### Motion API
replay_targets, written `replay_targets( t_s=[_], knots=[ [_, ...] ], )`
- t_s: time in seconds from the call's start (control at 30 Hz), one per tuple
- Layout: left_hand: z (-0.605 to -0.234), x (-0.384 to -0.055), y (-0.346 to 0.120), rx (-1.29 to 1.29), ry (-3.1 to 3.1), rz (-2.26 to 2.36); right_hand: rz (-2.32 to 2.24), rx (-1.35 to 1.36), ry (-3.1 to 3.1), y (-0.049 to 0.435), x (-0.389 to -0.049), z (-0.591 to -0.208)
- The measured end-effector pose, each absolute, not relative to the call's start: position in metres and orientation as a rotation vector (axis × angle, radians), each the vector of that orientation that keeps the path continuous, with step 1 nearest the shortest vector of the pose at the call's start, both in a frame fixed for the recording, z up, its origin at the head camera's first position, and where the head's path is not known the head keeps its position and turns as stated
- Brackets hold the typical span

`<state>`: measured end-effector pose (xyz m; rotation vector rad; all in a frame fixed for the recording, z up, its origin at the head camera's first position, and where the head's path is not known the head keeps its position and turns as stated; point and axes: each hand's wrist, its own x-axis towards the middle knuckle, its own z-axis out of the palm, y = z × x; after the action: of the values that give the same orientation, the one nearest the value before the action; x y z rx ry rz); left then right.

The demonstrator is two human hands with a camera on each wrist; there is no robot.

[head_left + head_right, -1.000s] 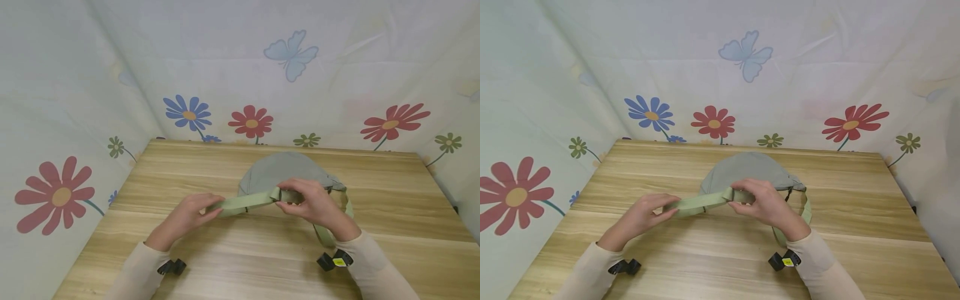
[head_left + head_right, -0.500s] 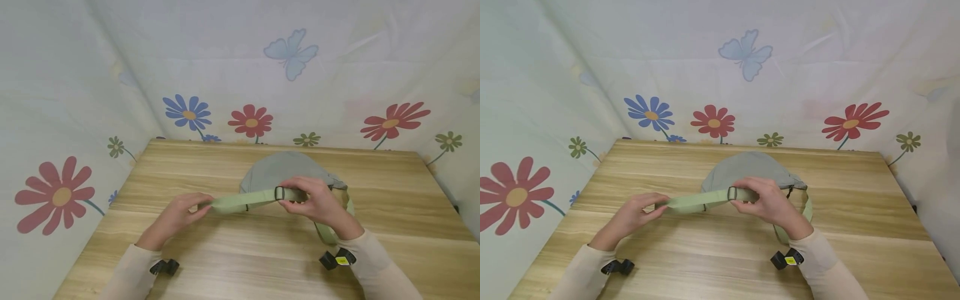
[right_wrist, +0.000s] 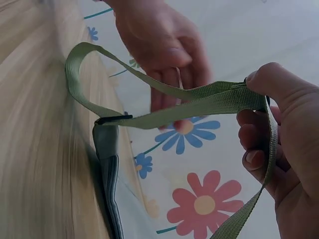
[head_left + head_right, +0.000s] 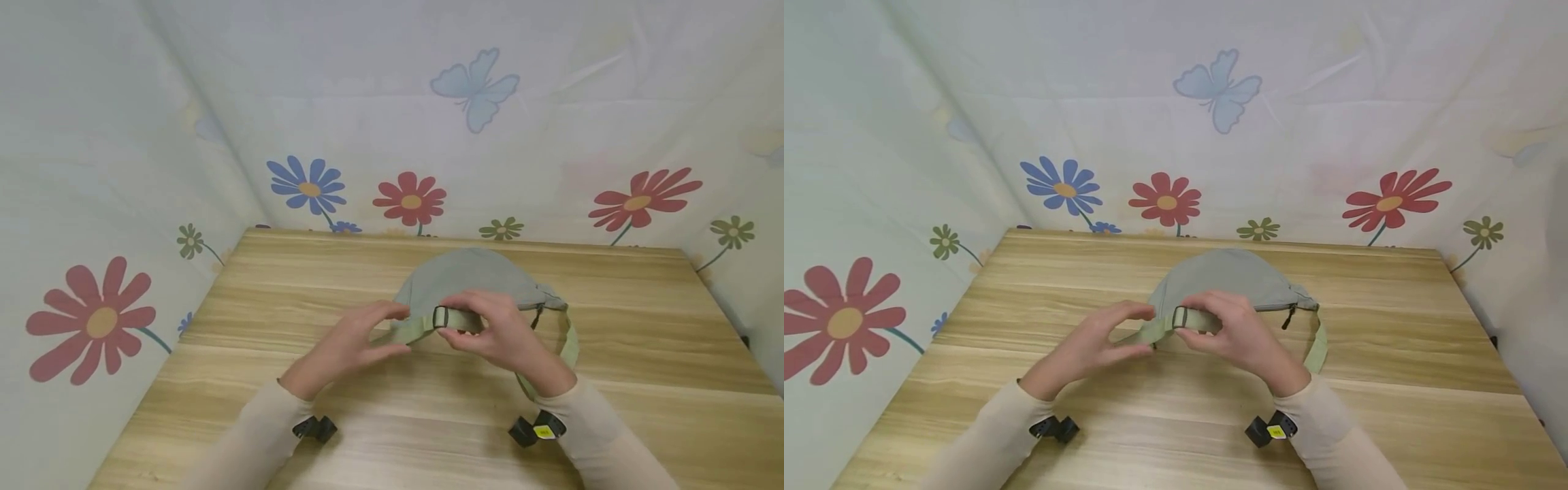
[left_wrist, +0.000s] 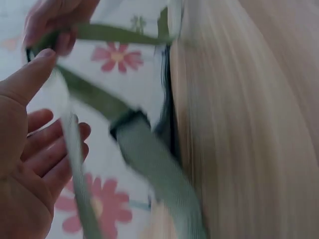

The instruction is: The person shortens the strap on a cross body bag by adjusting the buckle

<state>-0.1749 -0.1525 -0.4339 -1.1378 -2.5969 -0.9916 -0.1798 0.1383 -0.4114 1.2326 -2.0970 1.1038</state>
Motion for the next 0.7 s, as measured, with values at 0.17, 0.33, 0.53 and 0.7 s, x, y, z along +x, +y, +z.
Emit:
replay_targets(
  t_s=[0.17,0.33,0.53,0.7],
  knots=[
    [-0.434,-0.175,-0.119,-1.156,-2.533,-1.28,1.117,1.257,-2.118,0.135,-0.177,-0.41],
    [-0.433,-0.173,-0.115,-1.111,-2.463,-1.366,1.113,1.257,-2.19,0.14,-0.173,-0.41],
    [-0.429,-0.172,-0.126,-1.056,-2.451,-1.379,1.036,1.257,-2.193,0.154,-0.173,-0.41],
    [-0.431,-0.173,-0.126,-1.117,-2.424,-1.355,1.034,1.306,-2.144,0.154,-0.174,-0.409]
  ],
)
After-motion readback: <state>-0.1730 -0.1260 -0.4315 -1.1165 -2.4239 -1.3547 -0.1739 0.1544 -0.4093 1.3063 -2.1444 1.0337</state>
